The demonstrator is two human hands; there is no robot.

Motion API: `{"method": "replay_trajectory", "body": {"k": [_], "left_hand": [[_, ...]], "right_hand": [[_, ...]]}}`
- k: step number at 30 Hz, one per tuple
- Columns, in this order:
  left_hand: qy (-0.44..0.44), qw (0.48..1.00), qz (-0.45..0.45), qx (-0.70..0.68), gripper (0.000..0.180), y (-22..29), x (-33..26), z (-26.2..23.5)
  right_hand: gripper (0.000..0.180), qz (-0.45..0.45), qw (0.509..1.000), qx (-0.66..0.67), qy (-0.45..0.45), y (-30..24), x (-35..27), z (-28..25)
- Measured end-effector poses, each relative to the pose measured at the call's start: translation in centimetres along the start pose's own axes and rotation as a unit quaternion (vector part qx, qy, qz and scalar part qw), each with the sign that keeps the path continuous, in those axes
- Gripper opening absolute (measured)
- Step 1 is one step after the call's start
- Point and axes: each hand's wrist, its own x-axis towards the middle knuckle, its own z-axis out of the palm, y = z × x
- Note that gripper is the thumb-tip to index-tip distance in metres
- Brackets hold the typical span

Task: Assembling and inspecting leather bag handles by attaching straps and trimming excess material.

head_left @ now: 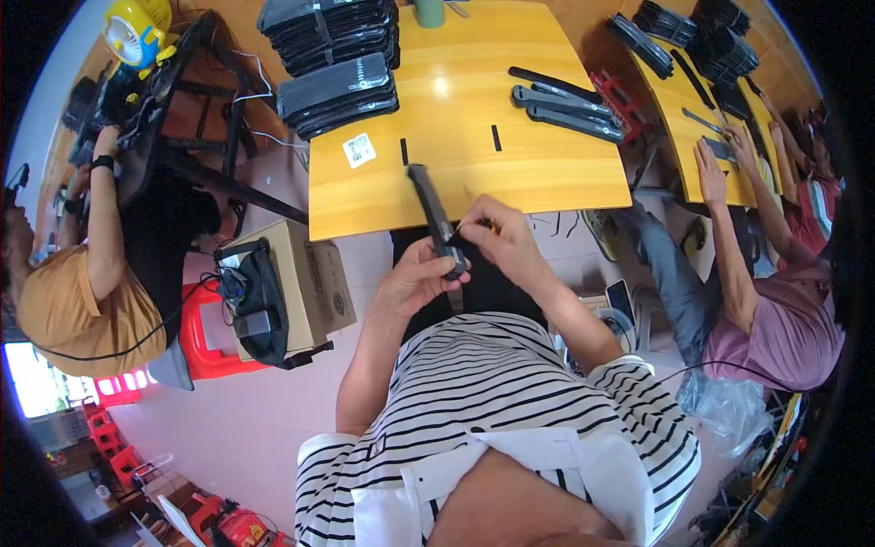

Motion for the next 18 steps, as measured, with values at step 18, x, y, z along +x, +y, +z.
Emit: {"method": "replay_trajectory", "body": {"k": [18], "left_hand": [[-0.165,0.978,-0.123,-0.020,0.043,-1.8,-1.3,1.4]], "right_hand": [[0.015,-0.153,0.857,-0.270,0.410,-1.6,14.5,-12.8]]}}
